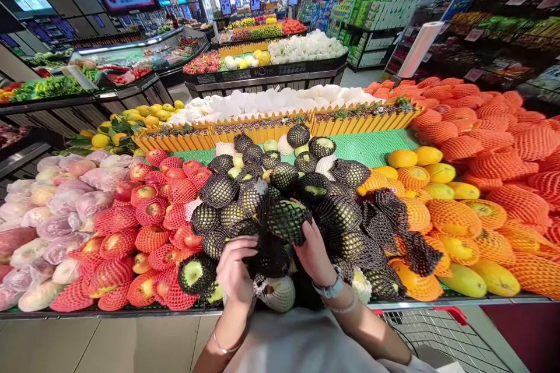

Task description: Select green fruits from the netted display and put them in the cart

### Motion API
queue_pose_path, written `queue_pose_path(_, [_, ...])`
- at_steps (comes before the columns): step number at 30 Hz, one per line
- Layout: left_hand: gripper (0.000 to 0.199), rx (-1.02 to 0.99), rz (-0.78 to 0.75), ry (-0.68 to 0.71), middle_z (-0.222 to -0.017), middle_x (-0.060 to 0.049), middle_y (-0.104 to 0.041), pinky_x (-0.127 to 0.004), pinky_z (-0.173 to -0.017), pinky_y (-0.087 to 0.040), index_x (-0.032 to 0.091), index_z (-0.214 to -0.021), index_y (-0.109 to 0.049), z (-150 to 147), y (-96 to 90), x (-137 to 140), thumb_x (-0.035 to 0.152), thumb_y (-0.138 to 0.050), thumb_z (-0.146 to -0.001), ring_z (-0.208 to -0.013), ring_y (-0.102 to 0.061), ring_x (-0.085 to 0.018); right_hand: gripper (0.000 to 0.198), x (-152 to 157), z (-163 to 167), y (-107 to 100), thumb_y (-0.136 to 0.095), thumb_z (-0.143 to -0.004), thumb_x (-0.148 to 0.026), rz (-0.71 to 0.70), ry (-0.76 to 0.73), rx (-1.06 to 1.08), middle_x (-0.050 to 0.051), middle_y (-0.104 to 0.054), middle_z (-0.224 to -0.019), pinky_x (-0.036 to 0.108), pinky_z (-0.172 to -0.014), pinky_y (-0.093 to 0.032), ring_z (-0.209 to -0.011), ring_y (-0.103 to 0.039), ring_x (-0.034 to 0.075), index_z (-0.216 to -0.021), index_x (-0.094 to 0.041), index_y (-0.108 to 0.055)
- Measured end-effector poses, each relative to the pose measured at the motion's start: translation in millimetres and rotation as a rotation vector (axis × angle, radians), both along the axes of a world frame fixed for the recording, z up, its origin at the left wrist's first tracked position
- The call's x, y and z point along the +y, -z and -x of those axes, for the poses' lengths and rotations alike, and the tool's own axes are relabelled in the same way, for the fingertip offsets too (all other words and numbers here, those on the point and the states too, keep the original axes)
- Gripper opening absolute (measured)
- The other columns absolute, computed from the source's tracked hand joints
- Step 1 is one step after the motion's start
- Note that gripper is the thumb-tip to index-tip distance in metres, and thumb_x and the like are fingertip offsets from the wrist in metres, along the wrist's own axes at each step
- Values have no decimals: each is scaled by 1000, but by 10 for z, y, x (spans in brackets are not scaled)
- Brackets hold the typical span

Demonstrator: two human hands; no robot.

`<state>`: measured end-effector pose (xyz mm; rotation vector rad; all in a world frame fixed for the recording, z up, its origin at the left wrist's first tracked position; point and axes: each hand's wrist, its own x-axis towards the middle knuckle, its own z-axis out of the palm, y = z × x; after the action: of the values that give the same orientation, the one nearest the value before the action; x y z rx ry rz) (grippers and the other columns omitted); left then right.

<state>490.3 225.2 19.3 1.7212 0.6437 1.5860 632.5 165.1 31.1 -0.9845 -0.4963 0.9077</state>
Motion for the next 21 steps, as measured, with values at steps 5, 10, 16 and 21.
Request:
queue_pose_path(5, [58,-101,140,72,-132,-10,-60,-52,-111,-44,28,-126,-57,-114,-390,186,67,-56,-84,-133,-52,-31,81,-85,-38,-32,-73,-73,-65,3,19,-340,13,-56,-140,46,-105,-50,-119,-62,29,-138,-24,-47])
queue_pose_path(10, [97,202,249,417,-159,-14,-37,-53,-121,-27,28,-156,-22,-172,-365,137,77,-55,-79,-149,-29,-34,87,-143,79,-41,-76,-72,-63,-24,-1,-398,12,-50,-147,47,-114,-43,-132,-52,31,-142,-25,-42])
queue_pose_path(16, [104,200,315,538,-155,-16,-41,-52,-118,-34,24,-153,-29,-114,-265,26,75,-67,-70,-145,-37,-37,103,-184,112,-11,-73,-66,-74,-91,19,-465,14,-46,-149,50,-115,-41,-136,-49,34,-149,-26,-34])
queue_pose_path(21, [97,204,274,608,-154,-12,-43,-50,-118,-34,28,-149,-39,-59,-358,66,74,-68,-69,-142,-41,-37,107,-185,102,24,-69,-65,-78,-91,-3,-633,15,-43,-151,52,-118,-37,-139,-45,35,-151,-26,-29])
